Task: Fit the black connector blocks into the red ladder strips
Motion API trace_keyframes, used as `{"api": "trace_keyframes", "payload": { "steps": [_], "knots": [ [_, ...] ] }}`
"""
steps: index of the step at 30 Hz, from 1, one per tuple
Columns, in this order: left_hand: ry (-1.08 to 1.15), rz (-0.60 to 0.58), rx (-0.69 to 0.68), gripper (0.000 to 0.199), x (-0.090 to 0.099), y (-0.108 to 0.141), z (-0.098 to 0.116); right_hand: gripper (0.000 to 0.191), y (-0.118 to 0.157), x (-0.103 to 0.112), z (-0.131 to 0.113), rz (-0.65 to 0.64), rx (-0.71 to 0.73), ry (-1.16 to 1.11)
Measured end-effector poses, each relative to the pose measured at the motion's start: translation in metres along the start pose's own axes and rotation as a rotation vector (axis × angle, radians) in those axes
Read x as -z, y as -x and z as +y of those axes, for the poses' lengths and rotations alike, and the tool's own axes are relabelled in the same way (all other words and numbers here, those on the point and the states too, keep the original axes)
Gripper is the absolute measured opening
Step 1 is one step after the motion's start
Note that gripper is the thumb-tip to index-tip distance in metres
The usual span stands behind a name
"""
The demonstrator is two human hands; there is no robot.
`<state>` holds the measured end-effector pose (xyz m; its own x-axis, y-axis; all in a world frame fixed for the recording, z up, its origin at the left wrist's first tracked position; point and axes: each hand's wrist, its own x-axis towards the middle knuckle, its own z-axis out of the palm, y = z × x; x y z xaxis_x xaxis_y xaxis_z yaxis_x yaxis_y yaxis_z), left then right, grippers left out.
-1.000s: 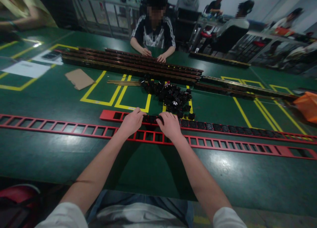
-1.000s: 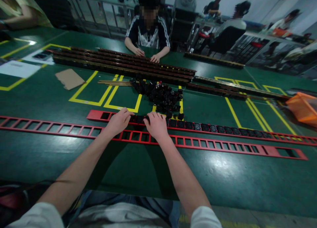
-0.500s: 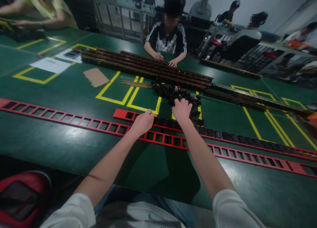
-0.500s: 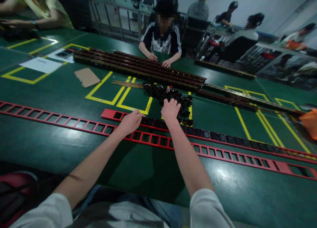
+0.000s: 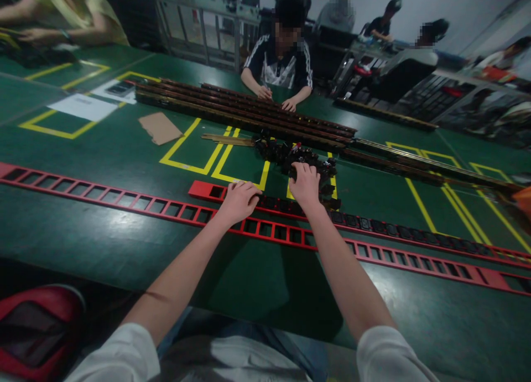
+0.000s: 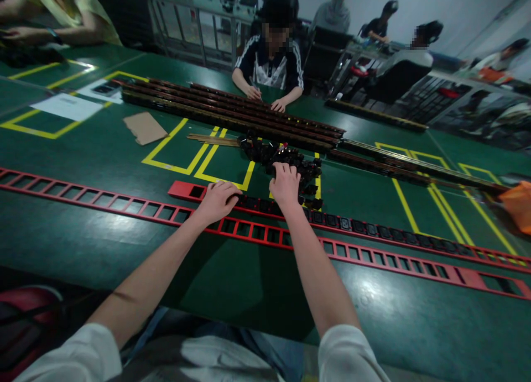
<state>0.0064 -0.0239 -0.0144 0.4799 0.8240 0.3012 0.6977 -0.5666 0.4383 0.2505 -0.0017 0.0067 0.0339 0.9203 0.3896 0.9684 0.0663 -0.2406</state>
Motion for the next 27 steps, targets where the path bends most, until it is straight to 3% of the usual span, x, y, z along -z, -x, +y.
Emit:
{"api": "trace_keyframes", "payload": {
  "steps": [5,9,13,20,27],
  "knots": [
    [-0.005,-0.11,-0.004,0.023,0.002,0.0,-0.003,0.045,0.032,-0.004,-0.008,0.091,0.164,-0.468],
    [-0.005,-0.143,0.026,0.025,0.004,-0.002,-0.007,0.032,0.056,-0.004,-0.017,0.081,0.179,-0.635],
    [-0.013,-0.144,0.028,0.025,0.003,0.0,-0.008,0.022,0.067,-0.002,-0.023,0.104,0.229,-0.72],
    [0.173,-0.07,-0.178,0.048,0.001,0.003,-0.007,0.018,0.075,-0.007,-0.029,0.045,0.281,-0.75],
    [0.461,0.045,-0.085,0.034,-0.001,0.007,-0.005,0.015,0.076,-0.01,-0.028,0.081,0.364,-0.657]
  ]
}}
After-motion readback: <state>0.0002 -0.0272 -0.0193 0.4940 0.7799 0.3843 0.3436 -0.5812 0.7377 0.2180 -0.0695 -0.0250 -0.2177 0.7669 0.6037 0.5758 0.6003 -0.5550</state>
